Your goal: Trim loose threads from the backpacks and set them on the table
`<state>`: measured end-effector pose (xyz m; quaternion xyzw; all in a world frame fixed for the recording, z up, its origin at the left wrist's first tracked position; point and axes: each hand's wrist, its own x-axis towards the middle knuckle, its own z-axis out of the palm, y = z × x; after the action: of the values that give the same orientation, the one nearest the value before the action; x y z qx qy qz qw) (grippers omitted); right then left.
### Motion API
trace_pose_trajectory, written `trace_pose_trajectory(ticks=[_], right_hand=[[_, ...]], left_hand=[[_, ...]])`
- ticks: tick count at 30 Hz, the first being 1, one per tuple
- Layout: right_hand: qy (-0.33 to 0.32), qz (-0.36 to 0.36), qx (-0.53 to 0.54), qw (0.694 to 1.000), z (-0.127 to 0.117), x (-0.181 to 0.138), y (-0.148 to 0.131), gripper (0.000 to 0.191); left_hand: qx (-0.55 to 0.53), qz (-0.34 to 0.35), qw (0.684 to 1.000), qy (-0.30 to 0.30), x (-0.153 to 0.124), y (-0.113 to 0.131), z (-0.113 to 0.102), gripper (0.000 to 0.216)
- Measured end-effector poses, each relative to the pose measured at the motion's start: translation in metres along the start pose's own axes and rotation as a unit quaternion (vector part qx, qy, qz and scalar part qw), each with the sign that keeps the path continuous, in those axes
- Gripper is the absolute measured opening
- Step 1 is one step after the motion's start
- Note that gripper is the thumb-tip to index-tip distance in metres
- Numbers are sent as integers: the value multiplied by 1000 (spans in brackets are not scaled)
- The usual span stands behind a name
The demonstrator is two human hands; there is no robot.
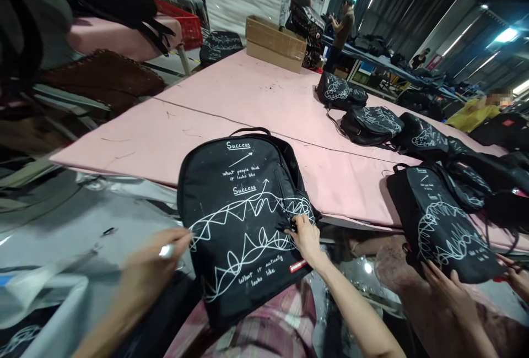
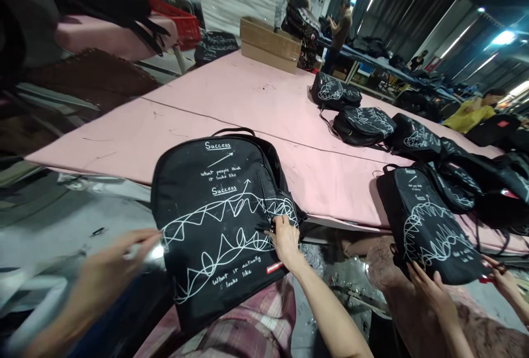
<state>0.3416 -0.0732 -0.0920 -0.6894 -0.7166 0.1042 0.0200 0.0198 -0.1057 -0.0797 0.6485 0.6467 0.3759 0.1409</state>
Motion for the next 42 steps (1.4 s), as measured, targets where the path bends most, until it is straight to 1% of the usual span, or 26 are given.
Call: trace_pose_trajectory(ticks=[2, 3, 5, 6, 8, 10, 14, 17, 19, 21, 22, 24, 25, 26, 27, 29, 30, 32, 34, 36, 37, 38, 39, 40, 41, 42], right_hand=[[-1, -1, 8, 1000, 2, 2, 3, 15], [-1, -4, 11, 1000, 3, 2, 5, 14], [12, -17, 12, 1000, 3, 1, 11, 21], [22, -28, 7, 999, 3, -1, 13, 25], [41, -66, -18, 997, 2, -5, 16, 28], [51, -118, -56, 990, 2, -11, 18, 24], [56, -197, -106, 973, 7, -37, 22, 18], [65, -232, -83, 967, 17, -66, 30, 20], [77, -231, -32, 969, 24, -80, 36, 22], [85, -214, 67, 971, 25, -79, 44, 23], [85, -191, 130, 969, 24, -72, 49, 23], [91, -96, 245, 961, 18, -44, 62, 23], [103, -11, 274, 956, 16, -25, 71, 26], [130, 80, 271, 950, 13, -5, 82, 29], [145, 116, 261, 947, 12, 16, 92, 32], [158, 148, 248, 944, 14, 54, 111, 32], [159, 151, 242, 945, 15, 69, 118, 33], [162, 140, 235, 948, 17, 90, 122, 37], [178, 112, 227, 951, 11, 95, 115, 42], [213, 71, 216, 950, -1, 85, 98, 40], [230, 29, 208, 950, -8, 76, 87, 38], [237, -29, 198, 951, -15, 65, 74, 36], [230, -113, 181, 949, -20, 54, 62, 34], [196, -211, 157, 945, -24, 44, 51, 34], [157, -284, 128, 937, -26, 35, 41, 35], [123, -325, 100, 932, -26, 28, 33, 36]], left_hand=[[-55, 14, 994, -89, 12, 33, 42, 26], [-65, 26, 991, -116, 17, 49, 62, 25], [-69, 38, 984, -159, 25, 76, 96, 23], [-53, 51, 982, -172, 28, 87, 110, 21], [0, 64, 980, -190, 34, 100, 129, 17], [56, 56, 978, -195, 40, 103, 139, 14], [106, 3, 975, -193, 49, 98, 146, 14], [129, -27, 972, -194, 52, 102, 150, 23], [139, -33, 971, -190, 51, 110, 155, 32], [158, -19, 970, -183, 50, 122, 163, 47], [171, -8, 968, -184, 51, 127, 167, 56], [187, -1, 960, -209, 52, 133, 173, 69], [185, -11, 954, -235, 54, 133, 174, 70], [173, -26, 949, -264, 56, 131, 174, 70], [153, -44, 943, -292, 57, 128, 173, 68], [98, -81, 938, -324, 58, 120, 166, 63], [65, -93, 940, -322, 57, 116, 161, 61], [3, -103, 949, -298, 53, 112, 151, 60], [-33, -106, 957, -269, 49, 112, 142, 60], [-41, -106, 961, -251, 45, 118, 135, 60], [-40, -103, 964, -243, 43, 122, 132, 60], [-39, -95, 967, -234, 41, 126, 129, 59], [-37, -82, 971, -223, 39, 131, 125, 58], [-34, -67, 975, -209, 36, 136, 121, 58], [-30, -49, 979, -193, 32, 139, 116, 58], [-27, -28, 984, -172, 26, 142, 109, 57]])
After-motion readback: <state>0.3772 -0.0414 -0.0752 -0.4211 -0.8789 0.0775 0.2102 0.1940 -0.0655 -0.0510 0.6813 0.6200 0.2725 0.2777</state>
